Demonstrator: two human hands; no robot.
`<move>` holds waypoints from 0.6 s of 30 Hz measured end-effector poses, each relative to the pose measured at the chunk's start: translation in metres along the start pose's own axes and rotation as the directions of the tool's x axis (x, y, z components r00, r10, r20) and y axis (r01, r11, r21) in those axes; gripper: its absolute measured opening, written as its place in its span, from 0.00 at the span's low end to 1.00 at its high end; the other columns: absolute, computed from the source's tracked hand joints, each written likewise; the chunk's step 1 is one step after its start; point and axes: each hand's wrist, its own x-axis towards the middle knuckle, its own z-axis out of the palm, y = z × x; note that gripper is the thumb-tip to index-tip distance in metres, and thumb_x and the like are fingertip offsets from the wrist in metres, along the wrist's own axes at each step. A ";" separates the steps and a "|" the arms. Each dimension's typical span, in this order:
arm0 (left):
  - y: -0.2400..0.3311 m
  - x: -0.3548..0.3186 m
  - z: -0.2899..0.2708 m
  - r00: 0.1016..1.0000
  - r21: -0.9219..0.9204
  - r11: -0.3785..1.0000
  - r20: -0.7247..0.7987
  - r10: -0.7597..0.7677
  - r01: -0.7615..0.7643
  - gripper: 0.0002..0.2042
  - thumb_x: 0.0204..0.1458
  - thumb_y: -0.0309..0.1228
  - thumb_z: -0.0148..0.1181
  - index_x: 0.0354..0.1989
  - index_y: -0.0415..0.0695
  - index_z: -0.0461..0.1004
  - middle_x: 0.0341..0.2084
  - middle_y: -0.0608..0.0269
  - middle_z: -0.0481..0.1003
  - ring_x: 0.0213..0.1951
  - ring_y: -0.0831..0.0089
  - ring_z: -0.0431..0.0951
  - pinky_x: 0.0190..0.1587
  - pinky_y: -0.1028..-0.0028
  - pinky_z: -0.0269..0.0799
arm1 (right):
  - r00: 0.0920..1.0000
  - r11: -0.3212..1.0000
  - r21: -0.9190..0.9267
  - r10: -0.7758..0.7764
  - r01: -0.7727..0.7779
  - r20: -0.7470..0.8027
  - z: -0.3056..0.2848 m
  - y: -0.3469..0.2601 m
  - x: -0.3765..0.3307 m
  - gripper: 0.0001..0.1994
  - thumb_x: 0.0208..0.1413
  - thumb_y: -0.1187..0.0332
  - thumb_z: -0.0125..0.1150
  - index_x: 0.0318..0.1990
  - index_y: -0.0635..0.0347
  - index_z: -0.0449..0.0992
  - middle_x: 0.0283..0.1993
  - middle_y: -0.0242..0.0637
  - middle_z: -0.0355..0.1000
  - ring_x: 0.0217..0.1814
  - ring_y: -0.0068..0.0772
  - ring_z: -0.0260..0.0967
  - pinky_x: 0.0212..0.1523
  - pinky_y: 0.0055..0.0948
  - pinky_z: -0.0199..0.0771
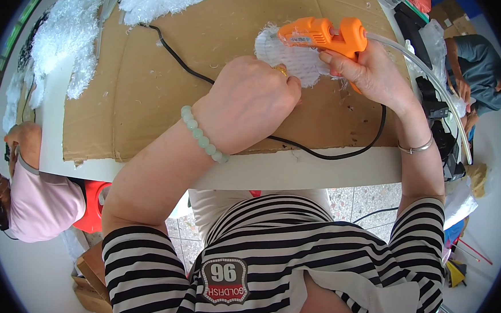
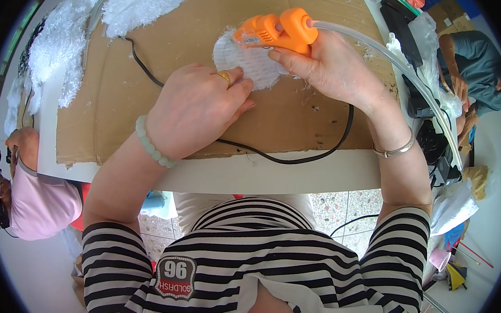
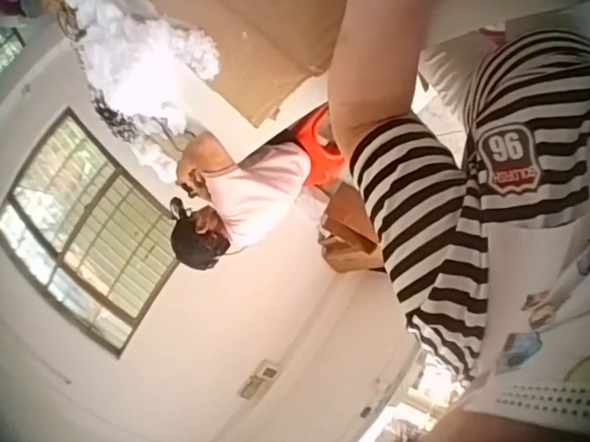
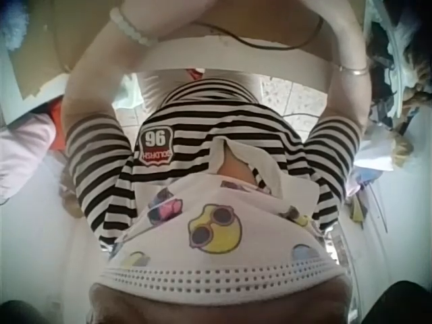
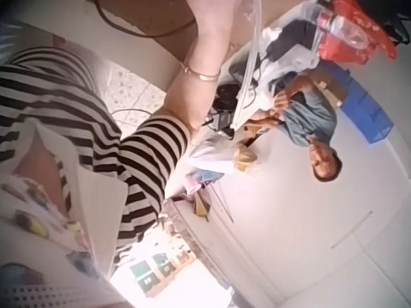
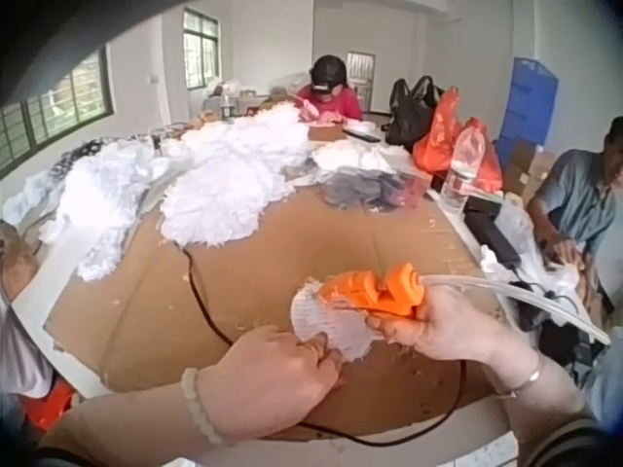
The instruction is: Use a hot glue gun to attach cotton stuffing to a white fabric base.
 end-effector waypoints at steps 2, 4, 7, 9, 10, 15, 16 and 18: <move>0.001 0.000 -0.002 1.000 -0.001 1.000 0.005 -0.006 0.006 0.08 0.40 0.30 0.59 0.16 0.40 0.70 0.12 0.60 0.70 0.17 0.66 0.73 0.21 0.70 0.67 | 1.000 0.999 0.041 0.001 0.000 -0.009 0.000 0.000 0.000 0.15 0.54 0.63 0.58 0.42 0.66 0.69 0.30 0.29 0.68 0.29 0.16 0.63 0.29 0.18 0.64; 0.001 0.000 -0.004 0.991 0.028 0.999 0.126 -0.035 0.031 0.10 0.40 0.34 0.61 0.26 0.41 0.70 0.24 0.62 0.74 0.20 0.67 0.73 0.24 0.71 0.68 | 1.000 1.000 -0.004 0.006 -0.006 0.008 0.000 0.002 0.000 0.15 0.53 0.62 0.58 0.41 0.66 0.70 0.29 0.28 0.67 0.28 0.16 0.63 0.28 0.18 0.64; 0.001 0.001 -0.002 1.000 -0.005 1.000 0.016 -0.016 0.016 0.08 0.40 0.31 0.60 0.16 0.40 0.71 0.12 0.59 0.70 0.17 0.65 0.73 0.21 0.69 0.67 | 0.999 0.999 -0.002 -0.040 0.040 0.033 -0.001 0.000 -0.004 0.14 0.54 0.62 0.58 0.39 0.65 0.70 0.28 0.27 0.67 0.27 0.16 0.62 0.27 0.17 0.63; 0.002 0.000 -0.003 1.000 -0.007 1.000 0.019 -0.018 0.018 0.08 0.39 0.31 0.60 0.16 0.40 0.71 0.12 0.59 0.70 0.17 0.65 0.73 0.21 0.69 0.67 | 0.999 0.999 -0.016 -0.047 0.047 0.019 0.000 0.000 -0.003 0.14 0.54 0.62 0.57 0.39 0.64 0.70 0.27 0.27 0.67 0.27 0.15 0.62 0.27 0.17 0.62; 0.002 0.001 -0.003 1.000 -0.010 1.000 0.019 -0.020 0.020 0.08 0.39 0.31 0.60 0.16 0.40 0.71 0.12 0.59 0.70 0.17 0.65 0.73 0.21 0.69 0.67 | 0.999 0.998 -0.034 -0.054 0.054 0.004 0.000 0.000 -0.003 0.13 0.54 0.62 0.57 0.39 0.64 0.71 0.26 0.27 0.66 0.26 0.15 0.61 0.26 0.17 0.62; 0.001 0.002 -0.003 1.000 -0.011 1.000 0.018 -0.016 0.016 0.09 0.39 0.31 0.60 0.16 0.40 0.71 0.11 0.60 0.70 0.17 0.65 0.73 0.21 0.70 0.67 | 0.997 0.998 -0.062 0.012 -0.016 -0.071 -0.002 0.001 -0.002 0.13 0.55 0.61 0.57 0.40 0.63 0.71 0.23 0.25 0.65 0.23 0.14 0.59 0.23 0.17 0.59; 0.001 0.002 -0.003 1.000 -0.017 1.000 0.018 -0.018 0.018 0.09 0.39 0.31 0.60 0.16 0.40 0.71 0.11 0.60 0.70 0.17 0.65 0.73 0.21 0.69 0.67 | 0.996 0.998 -0.057 0.014 -0.019 -0.090 -0.001 0.002 -0.002 0.13 0.55 0.61 0.57 0.39 0.62 0.71 0.22 0.25 0.64 0.22 0.14 0.58 0.22 0.17 0.58; 0.001 0.002 -0.003 1.000 -0.013 1.000 0.023 -0.018 0.018 0.09 0.39 0.31 0.60 0.16 0.40 0.71 0.11 0.60 0.70 0.17 0.65 0.73 0.21 0.69 0.67 | 0.996 0.998 -0.060 -0.021 0.016 -0.090 -0.002 0.004 -0.002 0.13 0.55 0.61 0.57 0.39 0.62 0.71 0.22 0.25 0.65 0.21 0.14 0.58 0.22 0.17 0.58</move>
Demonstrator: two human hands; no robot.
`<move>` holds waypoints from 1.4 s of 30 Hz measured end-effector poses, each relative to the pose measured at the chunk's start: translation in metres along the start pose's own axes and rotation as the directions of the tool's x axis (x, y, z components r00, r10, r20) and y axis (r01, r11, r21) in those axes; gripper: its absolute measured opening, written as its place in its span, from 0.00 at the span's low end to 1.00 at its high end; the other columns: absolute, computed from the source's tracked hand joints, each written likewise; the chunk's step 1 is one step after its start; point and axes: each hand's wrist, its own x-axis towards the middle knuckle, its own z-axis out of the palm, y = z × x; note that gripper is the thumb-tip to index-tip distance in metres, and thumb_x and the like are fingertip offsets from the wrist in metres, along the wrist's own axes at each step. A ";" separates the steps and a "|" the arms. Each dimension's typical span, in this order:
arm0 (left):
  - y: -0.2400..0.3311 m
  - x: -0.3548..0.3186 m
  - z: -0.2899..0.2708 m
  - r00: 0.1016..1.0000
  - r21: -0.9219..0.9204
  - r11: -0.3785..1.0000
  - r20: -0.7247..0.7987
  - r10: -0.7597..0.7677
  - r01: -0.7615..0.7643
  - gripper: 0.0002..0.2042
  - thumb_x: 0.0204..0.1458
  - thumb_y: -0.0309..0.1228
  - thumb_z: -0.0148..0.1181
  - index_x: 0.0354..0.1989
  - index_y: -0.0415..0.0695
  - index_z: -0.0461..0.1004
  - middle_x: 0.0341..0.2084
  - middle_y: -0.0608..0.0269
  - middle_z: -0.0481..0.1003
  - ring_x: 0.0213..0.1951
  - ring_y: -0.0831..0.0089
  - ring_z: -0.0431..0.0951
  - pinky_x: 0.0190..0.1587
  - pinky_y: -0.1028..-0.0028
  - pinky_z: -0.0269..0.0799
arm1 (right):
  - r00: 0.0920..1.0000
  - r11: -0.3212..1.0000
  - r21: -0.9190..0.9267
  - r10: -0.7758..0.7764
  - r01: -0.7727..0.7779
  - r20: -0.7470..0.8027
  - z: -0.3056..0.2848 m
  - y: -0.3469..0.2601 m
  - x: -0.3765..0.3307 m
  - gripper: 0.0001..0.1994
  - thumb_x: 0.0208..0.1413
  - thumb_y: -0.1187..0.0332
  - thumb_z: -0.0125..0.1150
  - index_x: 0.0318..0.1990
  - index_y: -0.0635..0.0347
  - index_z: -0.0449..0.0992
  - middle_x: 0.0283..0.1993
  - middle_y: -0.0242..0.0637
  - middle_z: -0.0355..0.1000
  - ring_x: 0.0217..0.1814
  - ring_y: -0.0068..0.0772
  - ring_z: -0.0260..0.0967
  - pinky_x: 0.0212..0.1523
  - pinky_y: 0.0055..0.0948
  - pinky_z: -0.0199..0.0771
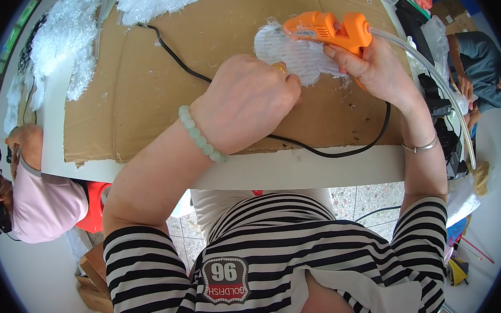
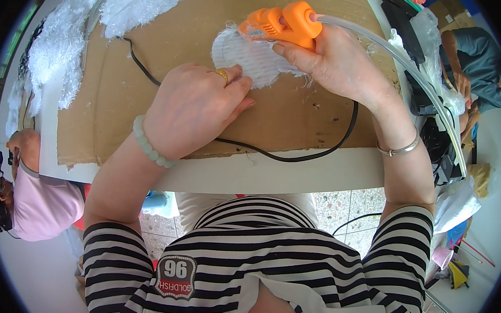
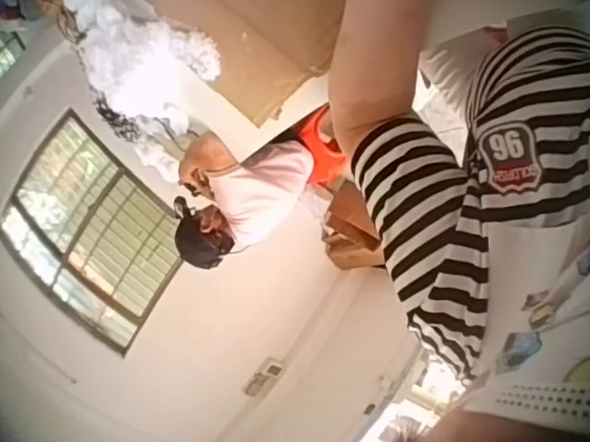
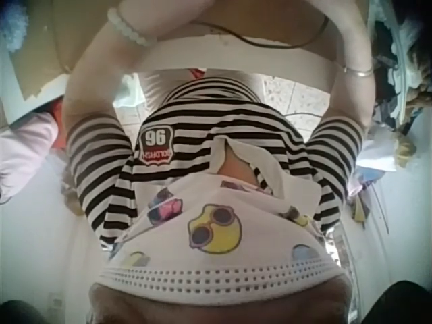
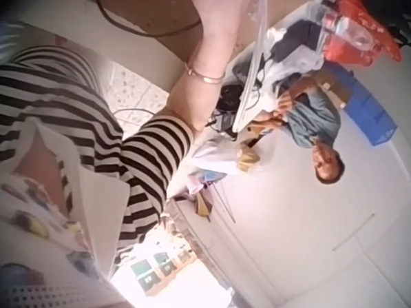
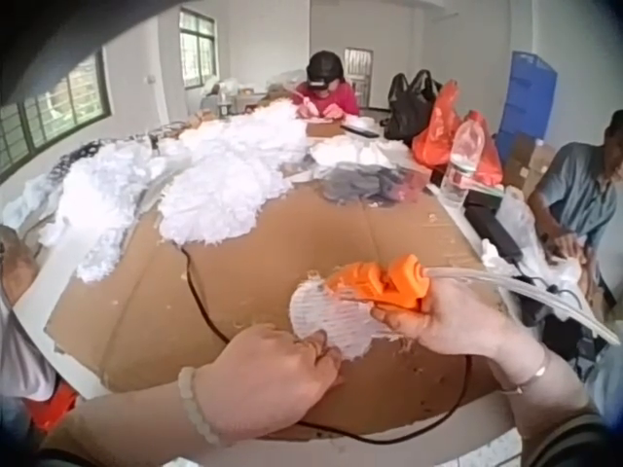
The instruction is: Use a hot glue gun to attach cotton stuffing to a white fabric base.
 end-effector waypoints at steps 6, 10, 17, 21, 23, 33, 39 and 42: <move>0.000 0.000 0.000 1.000 -0.006 1.000 -0.005 -0.001 0.001 0.09 0.39 0.32 0.60 0.16 0.40 0.71 0.12 0.60 0.70 0.17 0.65 0.73 0.22 0.69 0.67 | 0.999 0.999 0.046 -0.019 0.017 0.047 0.003 -0.002 0.001 0.13 0.55 0.61 0.57 0.39 0.63 0.71 0.23 0.26 0.65 0.23 0.13 0.59 0.22 0.16 0.59; -0.001 -0.001 -0.001 1.000 -0.008 1.000 -0.003 -0.007 0.007 0.09 0.39 0.32 0.61 0.16 0.40 0.71 0.12 0.60 0.70 0.17 0.65 0.73 0.22 0.69 0.67 | 0.998 0.998 0.054 0.022 -0.025 0.065 0.003 -0.008 -0.001 0.12 0.55 0.63 0.57 0.40 0.63 0.71 0.24 0.27 0.66 0.24 0.13 0.60 0.23 0.16 0.59; -0.001 0.000 0.000 1.000 -0.013 1.000 -0.013 0.000 0.000 0.09 0.39 0.33 0.61 0.16 0.40 0.71 0.11 0.60 0.69 0.17 0.65 0.73 0.21 0.69 0.67 | 0.997 0.995 0.089 -0.053 0.048 0.059 0.003 -0.003 -0.001 0.12 0.55 0.63 0.56 0.40 0.62 0.71 0.24 0.27 0.66 0.24 0.14 0.60 0.22 0.16 0.59; -0.001 -0.001 0.000 1.000 -0.008 1.000 0.000 -0.003 0.003 0.10 0.39 0.33 0.61 0.16 0.41 0.71 0.11 0.60 0.69 0.17 0.65 0.72 0.21 0.70 0.66 | 0.998 0.999 0.046 0.006 -0.009 0.065 0.004 -0.006 0.000 0.12 0.55 0.63 0.56 0.41 0.62 0.71 0.25 0.26 0.66 0.24 0.14 0.60 0.22 0.16 0.59; -0.001 0.000 0.001 1.000 -0.012 1.000 -0.004 -0.003 0.003 0.10 0.38 0.32 0.61 0.16 0.41 0.70 0.11 0.60 0.69 0.16 0.65 0.72 0.21 0.70 0.66 | 0.998 0.998 0.035 0.046 -0.048 0.047 0.003 -0.007 -0.001 0.12 0.55 0.63 0.56 0.41 0.62 0.71 0.25 0.26 0.66 0.25 0.14 0.60 0.22 0.16 0.59; -0.002 -0.001 0.002 1.000 -0.004 1.000 -0.009 0.003 -0.003 0.09 0.38 0.32 0.61 0.15 0.41 0.70 0.11 0.61 0.69 0.16 0.66 0.72 0.20 0.70 0.66 | 0.991 0.988 0.152 -0.054 0.036 0.121 0.001 -0.006 -0.002 0.12 0.55 0.64 0.55 0.41 0.64 0.71 0.25 0.27 0.66 0.23 0.15 0.61 0.23 0.16 0.60; -0.002 -0.001 0.002 1.000 -0.012 1.000 -0.013 0.005 -0.005 0.09 0.38 0.32 0.61 0.15 0.41 0.70 0.10 0.61 0.68 0.16 0.66 0.72 0.20 0.70 0.66 | 0.988 0.983 0.181 -0.021 -0.007 0.152 0.000 -0.006 -0.003 0.12 0.54 0.65 0.56 0.41 0.64 0.71 0.24 0.26 0.66 0.24 0.16 0.62 0.24 0.16 0.62; -0.002 -0.001 0.003 1.000 -0.015 1.000 -0.017 0.007 -0.007 0.09 0.39 0.32 0.61 0.15 0.41 0.70 0.10 0.61 0.68 0.16 0.66 0.72 0.20 0.70 0.65 | 0.987 0.983 0.182 -0.017 -0.012 0.157 -0.002 -0.005 -0.002 0.12 0.54 0.65 0.57 0.40 0.64 0.71 0.24 0.26 0.66 0.24 0.15 0.62 0.24 0.16 0.62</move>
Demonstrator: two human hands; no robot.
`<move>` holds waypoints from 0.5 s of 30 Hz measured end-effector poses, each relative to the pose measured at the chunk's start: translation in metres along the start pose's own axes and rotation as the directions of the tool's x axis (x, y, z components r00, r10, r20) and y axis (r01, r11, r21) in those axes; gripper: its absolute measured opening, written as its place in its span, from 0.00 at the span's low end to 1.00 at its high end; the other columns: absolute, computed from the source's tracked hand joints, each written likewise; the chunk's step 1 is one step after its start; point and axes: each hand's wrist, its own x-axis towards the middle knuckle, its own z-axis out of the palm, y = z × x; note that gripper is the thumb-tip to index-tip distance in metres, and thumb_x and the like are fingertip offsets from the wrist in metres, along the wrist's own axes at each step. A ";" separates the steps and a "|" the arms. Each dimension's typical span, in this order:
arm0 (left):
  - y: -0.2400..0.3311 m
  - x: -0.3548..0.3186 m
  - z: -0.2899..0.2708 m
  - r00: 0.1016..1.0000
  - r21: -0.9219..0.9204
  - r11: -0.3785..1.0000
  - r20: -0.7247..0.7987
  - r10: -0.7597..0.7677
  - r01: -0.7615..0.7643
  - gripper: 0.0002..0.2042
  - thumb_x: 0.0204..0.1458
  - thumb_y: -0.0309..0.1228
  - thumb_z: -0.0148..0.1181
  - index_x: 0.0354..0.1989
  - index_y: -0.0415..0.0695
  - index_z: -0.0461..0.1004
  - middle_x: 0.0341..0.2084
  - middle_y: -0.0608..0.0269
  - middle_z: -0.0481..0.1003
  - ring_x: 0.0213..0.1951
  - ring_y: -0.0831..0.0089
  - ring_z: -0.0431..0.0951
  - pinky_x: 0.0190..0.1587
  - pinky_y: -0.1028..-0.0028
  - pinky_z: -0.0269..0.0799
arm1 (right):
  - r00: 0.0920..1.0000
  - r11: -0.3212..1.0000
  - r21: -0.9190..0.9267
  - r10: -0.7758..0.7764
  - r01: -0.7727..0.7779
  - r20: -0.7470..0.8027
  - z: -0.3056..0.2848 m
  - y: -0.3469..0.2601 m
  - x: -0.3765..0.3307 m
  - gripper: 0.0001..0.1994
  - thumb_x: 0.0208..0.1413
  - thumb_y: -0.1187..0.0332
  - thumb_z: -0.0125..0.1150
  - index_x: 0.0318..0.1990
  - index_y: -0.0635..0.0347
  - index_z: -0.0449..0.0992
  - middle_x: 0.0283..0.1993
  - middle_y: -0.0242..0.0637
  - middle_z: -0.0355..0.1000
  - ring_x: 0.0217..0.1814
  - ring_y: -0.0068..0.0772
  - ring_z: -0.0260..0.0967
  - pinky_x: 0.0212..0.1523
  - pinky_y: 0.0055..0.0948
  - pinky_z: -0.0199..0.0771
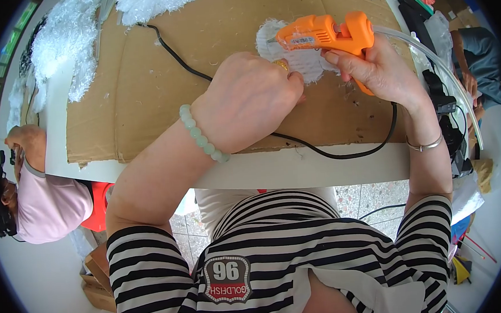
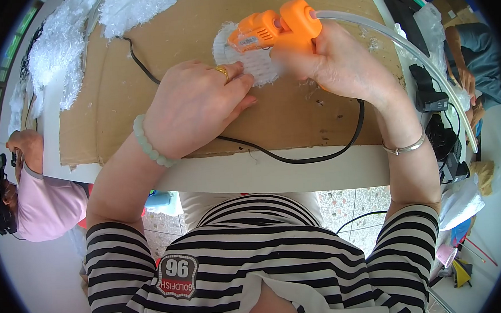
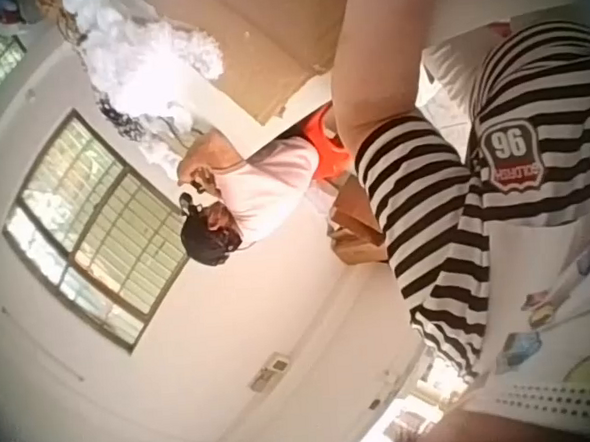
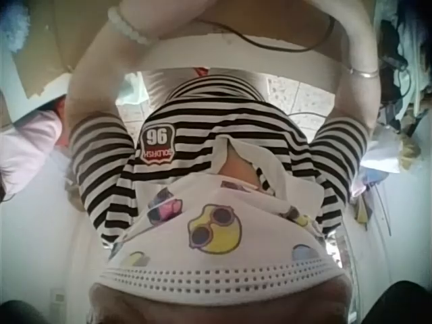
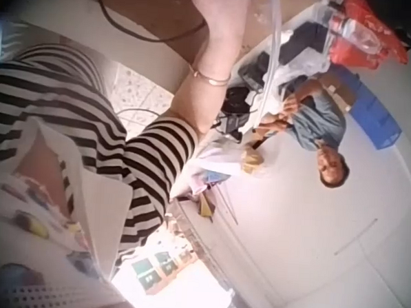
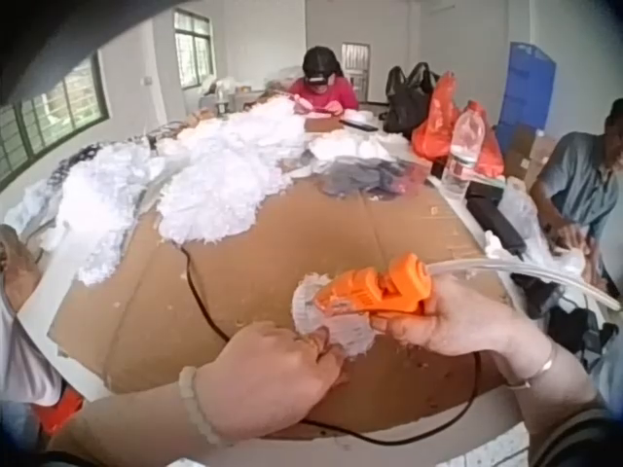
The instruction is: Use a hot glue gun to attach cotton stuffing to a white fabric base.
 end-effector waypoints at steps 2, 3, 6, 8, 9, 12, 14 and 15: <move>0.000 0.001 0.000 1.000 0.005 1.000 0.001 0.003 -0.003 0.09 0.39 0.32 0.61 0.15 0.41 0.70 0.10 0.61 0.68 0.15 0.66 0.72 0.20 0.70 0.65 | 1.000 1.000 0.020 -0.019 0.019 0.004 0.000 0.000 -0.001 0.11 0.54 0.66 0.57 0.40 0.64 0.71 0.24 0.26 0.66 0.23 0.15 0.62 0.24 0.16 0.62; 0.000 0.001 0.000 1.000 0.003 1.000 0.005 -0.001 0.001 0.09 0.39 0.32 0.61 0.15 0.41 0.70 0.10 0.61 0.68 0.15 0.66 0.72 0.20 0.70 0.65 | 1.000 0.999 0.035 -0.016 0.016 0.004 0.001 -0.001 -0.001 0.11 0.54 0.66 0.57 0.39 0.64 0.71 0.25 0.27 0.66 0.23 0.16 0.62 0.24 0.17 0.62; 0.000 0.001 -0.002 1.000 0.008 1.000 0.019 -0.005 0.005 0.09 0.39 0.32 0.61 0.15 0.41 0.70 0.10 0.61 0.68 0.15 0.66 0.72 0.20 0.70 0.65 | 1.000 0.998 0.051 -0.022 0.021 0.018 -0.001 -0.006 -0.004 0.11 0.54 0.66 0.57 0.38 0.64 0.70 0.25 0.27 0.67 0.23 0.16 0.62 0.24 0.17 0.62; 0.001 0.001 -0.002 1.000 0.014 1.000 0.027 -0.005 0.005 0.09 0.39 0.32 0.61 0.15 0.41 0.70 0.10 0.61 0.68 0.16 0.66 0.72 0.20 0.70 0.65 | 0.999 0.998 0.050 -0.031 0.030 0.032 -0.002 -0.007 -0.005 0.10 0.54 0.66 0.57 0.37 0.64 0.70 0.25 0.27 0.67 0.23 0.16 0.62 0.24 0.17 0.62; 0.001 0.001 -0.002 1.000 0.015 1.000 0.001 -0.004 0.004 0.09 0.39 0.32 0.61 0.15 0.41 0.70 0.10 0.61 0.68 0.16 0.66 0.72 0.20 0.70 0.66 | 0.999 0.997 0.072 -0.019 0.016 0.032 -0.003 -0.007 -0.005 0.10 0.54 0.66 0.57 0.38 0.64 0.70 0.24 0.28 0.67 0.23 0.17 0.62 0.24 0.17 0.62; 0.001 0.001 -0.002 1.000 0.020 1.000 -0.015 -0.001 0.002 0.09 0.39 0.32 0.61 0.15 0.41 0.70 0.11 0.60 0.69 0.16 0.66 0.72 0.20 0.70 0.66 | 0.999 0.998 0.068 0.012 -0.015 0.031 -0.008 -0.003 -0.004 0.11 0.55 0.65 0.55 0.39 0.65 0.72 0.24 0.28 0.67 0.23 0.17 0.63 0.24 0.17 0.62; 0.000 0.001 -0.002 1.000 0.023 1.000 -0.006 0.000 0.000 0.09 0.39 0.32 0.61 0.15 0.41 0.70 0.11 0.60 0.69 0.16 0.66 0.72 0.21 0.71 0.66 | 0.999 0.999 0.041 0.032 -0.033 0.029 -0.010 -0.001 -0.003 0.13 0.56 0.64 0.54 0.40 0.66 0.72 0.23 0.28 0.67 0.23 0.18 0.63 0.24 0.17 0.62; 0.000 0.001 -0.002 1.000 0.024 1.000 -0.009 -0.001 0.001 0.09 0.39 0.32 0.61 0.15 0.41 0.70 0.12 0.60 0.69 0.16 0.66 0.73 0.21 0.71 0.66 | 0.999 0.992 0.125 -0.006 0.010 -0.033 -0.009 0.000 -0.003 0.14 0.56 0.63 0.53 0.41 0.67 0.73 0.23 0.29 0.67 0.23 0.18 0.63 0.24 0.18 0.62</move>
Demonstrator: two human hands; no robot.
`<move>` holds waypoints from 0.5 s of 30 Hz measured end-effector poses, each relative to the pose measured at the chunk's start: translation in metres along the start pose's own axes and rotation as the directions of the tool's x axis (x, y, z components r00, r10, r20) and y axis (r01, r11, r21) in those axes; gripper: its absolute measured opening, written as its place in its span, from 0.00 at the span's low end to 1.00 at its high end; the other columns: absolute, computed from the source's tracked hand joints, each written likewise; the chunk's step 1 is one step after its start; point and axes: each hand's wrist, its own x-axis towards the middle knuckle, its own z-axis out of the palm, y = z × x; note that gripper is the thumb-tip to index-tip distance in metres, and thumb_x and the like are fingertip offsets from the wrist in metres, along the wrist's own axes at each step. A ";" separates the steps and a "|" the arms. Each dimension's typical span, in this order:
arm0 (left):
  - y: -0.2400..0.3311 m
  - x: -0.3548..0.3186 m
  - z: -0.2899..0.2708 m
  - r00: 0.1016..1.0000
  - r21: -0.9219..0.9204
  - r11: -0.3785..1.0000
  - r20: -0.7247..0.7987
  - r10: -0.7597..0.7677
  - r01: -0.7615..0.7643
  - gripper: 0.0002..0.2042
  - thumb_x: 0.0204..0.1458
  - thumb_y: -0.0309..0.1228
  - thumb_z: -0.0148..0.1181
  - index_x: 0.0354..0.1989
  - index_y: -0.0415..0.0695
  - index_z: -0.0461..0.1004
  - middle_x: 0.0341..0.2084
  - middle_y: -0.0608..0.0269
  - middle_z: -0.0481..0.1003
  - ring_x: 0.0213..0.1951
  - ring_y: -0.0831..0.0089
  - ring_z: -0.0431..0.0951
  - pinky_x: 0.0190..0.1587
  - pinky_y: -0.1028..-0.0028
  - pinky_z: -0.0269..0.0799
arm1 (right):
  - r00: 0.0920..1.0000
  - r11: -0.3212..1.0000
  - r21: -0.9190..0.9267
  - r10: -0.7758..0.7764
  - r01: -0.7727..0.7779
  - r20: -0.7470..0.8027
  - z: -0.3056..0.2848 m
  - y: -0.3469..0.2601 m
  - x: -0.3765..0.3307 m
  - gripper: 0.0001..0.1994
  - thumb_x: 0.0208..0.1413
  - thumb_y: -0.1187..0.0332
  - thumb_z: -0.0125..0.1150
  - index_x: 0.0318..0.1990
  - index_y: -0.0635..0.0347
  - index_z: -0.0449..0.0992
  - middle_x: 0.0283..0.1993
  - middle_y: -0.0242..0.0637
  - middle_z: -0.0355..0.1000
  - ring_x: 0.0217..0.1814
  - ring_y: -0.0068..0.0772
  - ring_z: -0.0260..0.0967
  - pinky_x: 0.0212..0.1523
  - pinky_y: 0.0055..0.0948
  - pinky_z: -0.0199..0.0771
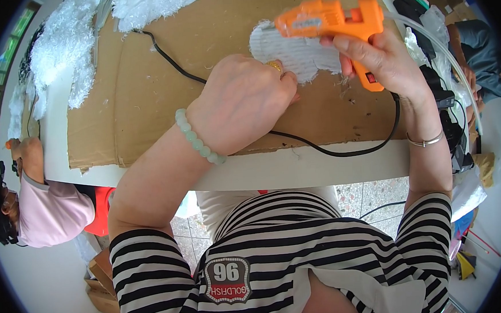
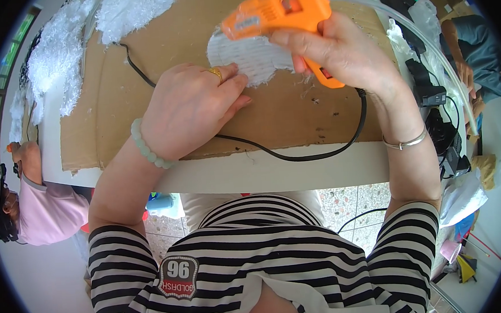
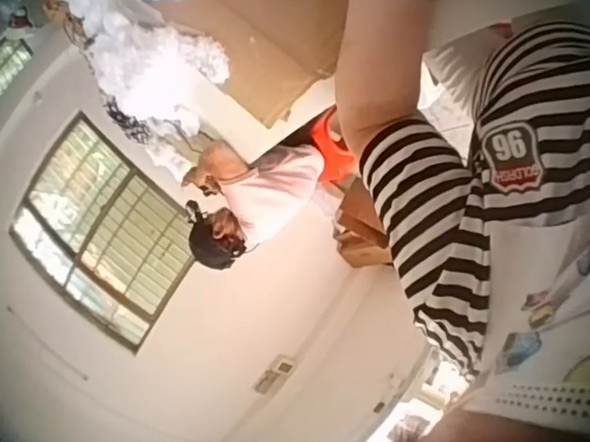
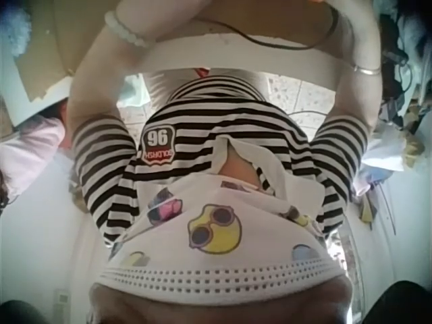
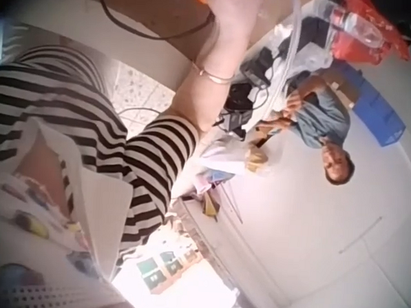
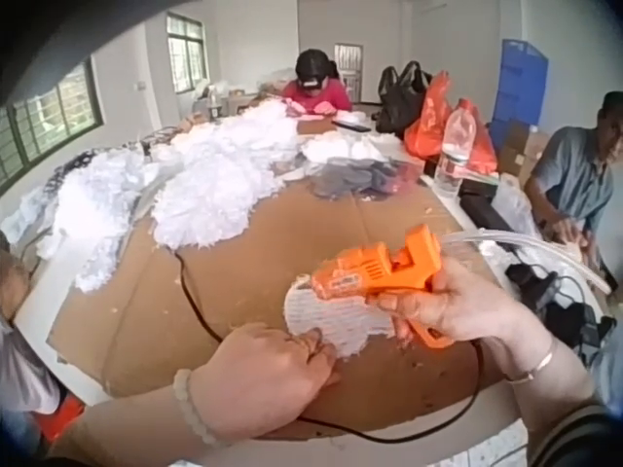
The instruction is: Use a hot glue gun to attach cotton stuffing to a white fabric base.
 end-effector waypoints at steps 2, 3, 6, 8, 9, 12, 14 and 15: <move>0.001 0.001 0.000 1.000 0.002 1.000 -0.004 0.004 -0.004 0.10 0.40 0.32 0.61 0.15 0.41 0.70 0.12 0.60 0.69 0.16 0.66 0.73 0.21 0.71 0.67 | 0.992 0.985 0.147 -0.078 0.092 -0.097 0.001 0.003 0.003 0.18 0.58 0.60 0.50 0.44 0.70 0.71 0.23 0.32 0.68 0.23 0.21 0.64 0.27 0.21 0.66; 0.001 0.001 0.000 1.000 0.013 1.000 0.000 0.007 -0.007 0.10 0.40 0.33 0.61 0.16 0.41 0.70 0.12 0.60 0.69 0.16 0.66 0.73 0.21 0.71 0.67 | 0.992 0.985 0.147 -0.079 0.093 -0.102 0.002 0.002 0.002 0.18 0.58 0.60 0.50 0.44 0.70 0.71 0.23 0.32 0.68 0.23 0.21 0.64 0.27 0.21 0.66; 0.002 0.001 -0.002 0.997 0.046 0.999 0.072 -0.015 0.011 0.08 0.41 0.33 0.61 0.22 0.42 0.71 0.20 0.62 0.72 0.19 0.66 0.73 0.23 0.71 0.67 | 0.982 0.913 0.392 -0.047 0.118 -0.185 0.012 -0.005 0.003 0.19 0.58 0.59 0.48 0.47 0.69 0.68 0.26 0.37 0.70 0.30 0.25 0.70 0.34 0.28 0.77; 0.004 0.001 -0.002 0.990 0.068 0.997 0.137 -0.033 0.023 0.09 0.41 0.33 0.61 0.28 0.43 0.72 0.27 0.65 0.76 0.22 0.67 0.73 0.25 0.70 0.68 | 0.979 0.877 0.461 -0.047 0.137 -0.200 0.021 -0.001 0.008 0.19 0.58 0.59 0.48 0.47 0.69 0.68 0.28 0.38 0.70 0.31 0.26 0.70 0.35 0.29 0.77; 0.003 0.001 0.000 0.998 0.057 0.998 0.058 -0.011 0.008 0.08 0.41 0.33 0.61 0.23 0.42 0.71 0.20 0.63 0.73 0.19 0.66 0.73 0.24 0.71 0.67 | 0.977 0.836 0.527 -0.048 0.154 -0.209 0.026 0.001 0.010 0.20 0.58 0.59 0.48 0.47 0.68 0.67 0.31 0.39 0.70 0.32 0.28 0.71 0.35 0.30 0.78; 0.005 0.002 0.000 1.000 0.046 0.999 -0.003 0.014 -0.014 0.09 0.41 0.33 0.60 0.19 0.42 0.71 0.13 0.61 0.70 0.17 0.66 0.73 0.23 0.71 0.67 | 0.974 0.809 0.567 -0.031 0.157 -0.224 0.041 0.003 0.011 0.20 0.58 0.58 0.47 0.48 0.68 0.66 0.34 0.40 0.70 0.33 0.29 0.71 0.37 0.32 0.78; 0.006 0.003 -0.001 1.000 0.054 0.998 0.017 0.016 -0.017 0.09 0.41 0.33 0.60 0.19 0.42 0.71 0.14 0.61 0.70 0.17 0.66 0.73 0.24 0.70 0.67 | 0.979 0.791 0.600 0.005 0.122 -0.205 0.043 0.004 0.011 0.19 0.59 0.58 0.46 0.47 0.68 0.67 0.33 0.40 0.71 0.34 0.32 0.72 0.38 0.30 0.76; 0.007 0.003 -0.001 1.000 0.062 0.998 0.010 0.016 -0.016 0.09 0.41 0.33 0.60 0.20 0.41 0.71 0.15 0.60 0.71 0.17 0.66 0.73 0.23 0.70 0.67 | 0.978 0.787 0.603 -0.002 0.131 -0.210 0.044 0.005 0.010 0.19 0.59 0.58 0.46 0.47 0.68 0.67 0.33 0.40 0.71 0.34 0.32 0.72 0.38 0.30 0.76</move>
